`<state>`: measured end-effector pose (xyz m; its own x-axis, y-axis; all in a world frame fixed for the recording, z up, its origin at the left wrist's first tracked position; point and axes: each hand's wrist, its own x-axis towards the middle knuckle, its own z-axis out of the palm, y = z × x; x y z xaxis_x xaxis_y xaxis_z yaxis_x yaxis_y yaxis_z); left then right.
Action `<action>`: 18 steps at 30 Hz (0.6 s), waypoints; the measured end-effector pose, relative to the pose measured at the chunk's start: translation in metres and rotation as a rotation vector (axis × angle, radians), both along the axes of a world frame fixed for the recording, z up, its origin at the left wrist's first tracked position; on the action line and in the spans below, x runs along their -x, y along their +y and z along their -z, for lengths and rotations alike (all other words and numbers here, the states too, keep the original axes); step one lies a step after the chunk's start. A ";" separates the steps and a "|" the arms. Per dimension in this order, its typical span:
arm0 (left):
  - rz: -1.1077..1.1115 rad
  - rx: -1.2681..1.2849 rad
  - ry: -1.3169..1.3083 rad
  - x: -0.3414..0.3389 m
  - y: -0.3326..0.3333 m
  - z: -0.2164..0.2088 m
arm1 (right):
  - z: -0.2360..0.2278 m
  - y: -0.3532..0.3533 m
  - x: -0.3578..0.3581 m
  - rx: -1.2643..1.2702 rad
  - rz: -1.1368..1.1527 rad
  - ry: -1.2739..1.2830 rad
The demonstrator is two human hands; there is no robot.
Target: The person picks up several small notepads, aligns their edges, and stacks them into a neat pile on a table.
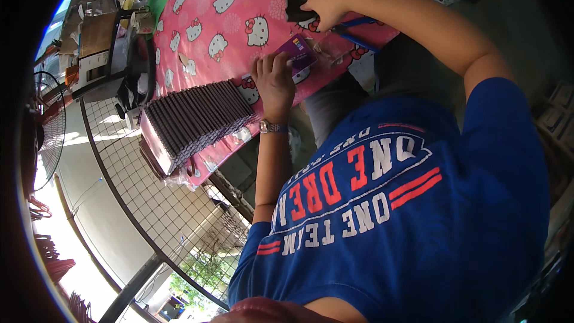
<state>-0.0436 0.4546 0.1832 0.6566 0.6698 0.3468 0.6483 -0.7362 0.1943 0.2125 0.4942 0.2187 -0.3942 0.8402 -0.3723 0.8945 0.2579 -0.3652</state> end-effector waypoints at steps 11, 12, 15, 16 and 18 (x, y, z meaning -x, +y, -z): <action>-0.132 0.036 0.012 0.008 -0.007 0.004 | 0.026 0.015 0.005 -0.097 0.113 0.606; -0.243 -0.080 0.043 0.008 -0.010 0.000 | 0.019 0.010 0.007 0.110 0.163 0.942; -0.186 0.024 -0.067 0.018 0.001 0.010 | 0.015 -0.004 0.016 0.393 0.015 1.051; -0.136 0.085 -0.127 0.018 0.001 0.010 | 0.015 -0.008 0.018 0.482 -0.070 0.966; -0.123 0.069 -0.127 0.012 -0.002 0.007 | 0.016 -0.007 0.018 0.220 -0.018 0.751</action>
